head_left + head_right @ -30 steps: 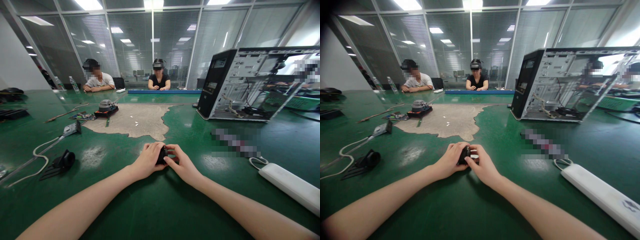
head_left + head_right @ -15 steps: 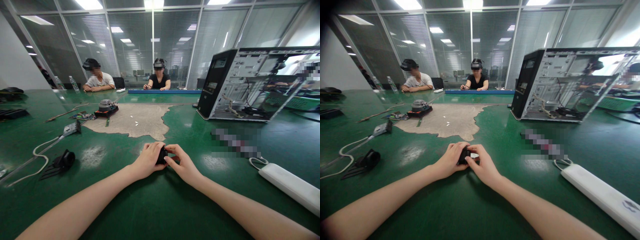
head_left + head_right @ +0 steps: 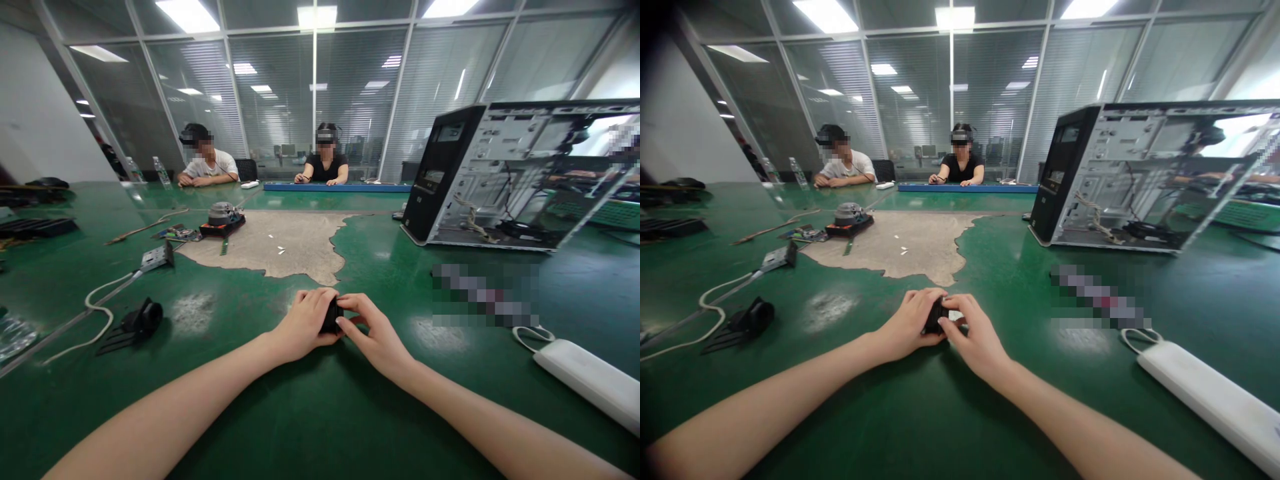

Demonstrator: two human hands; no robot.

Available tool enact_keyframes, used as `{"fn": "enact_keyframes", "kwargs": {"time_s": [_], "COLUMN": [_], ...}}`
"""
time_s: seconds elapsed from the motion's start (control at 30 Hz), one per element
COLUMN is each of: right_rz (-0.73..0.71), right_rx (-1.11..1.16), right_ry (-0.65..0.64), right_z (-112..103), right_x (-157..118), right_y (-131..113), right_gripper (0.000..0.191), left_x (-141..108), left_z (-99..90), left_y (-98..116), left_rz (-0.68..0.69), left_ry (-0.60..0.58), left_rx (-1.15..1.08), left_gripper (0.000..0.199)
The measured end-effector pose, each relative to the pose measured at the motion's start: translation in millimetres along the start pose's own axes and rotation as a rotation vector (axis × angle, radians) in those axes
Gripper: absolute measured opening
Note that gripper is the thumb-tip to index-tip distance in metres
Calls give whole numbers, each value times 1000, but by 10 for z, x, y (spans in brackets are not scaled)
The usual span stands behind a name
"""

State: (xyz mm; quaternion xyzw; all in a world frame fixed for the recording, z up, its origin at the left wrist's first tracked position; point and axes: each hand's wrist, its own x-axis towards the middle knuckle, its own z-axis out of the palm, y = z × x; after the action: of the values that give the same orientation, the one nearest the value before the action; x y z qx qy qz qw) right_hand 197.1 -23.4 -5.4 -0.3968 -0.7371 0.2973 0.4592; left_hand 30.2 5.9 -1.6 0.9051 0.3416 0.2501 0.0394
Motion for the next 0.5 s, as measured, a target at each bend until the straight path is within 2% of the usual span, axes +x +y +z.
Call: {"fn": "enact_keyframes", "kwargs": {"time_s": [0.27, 0.37, 0.5], "right_rz": [156, 120, 27], "right_rx": [95, 67, -2], "right_ry": [-96, -106, -32], "right_z": [30, 29, 30], "right_x": [29, 34, 39], "right_y": [-13, -20, 7], "right_gripper": [27, 24, 18], "left_x": [-2, -11, -16], "left_z": [-47, -70, -97], "left_y": [18, 20, 29], "left_rz": [-20, -25, -34], "left_ry": [-5, -22, -32], "left_rx": [-20, -20, -12], "left_gripper": [60, 61, 60]}}
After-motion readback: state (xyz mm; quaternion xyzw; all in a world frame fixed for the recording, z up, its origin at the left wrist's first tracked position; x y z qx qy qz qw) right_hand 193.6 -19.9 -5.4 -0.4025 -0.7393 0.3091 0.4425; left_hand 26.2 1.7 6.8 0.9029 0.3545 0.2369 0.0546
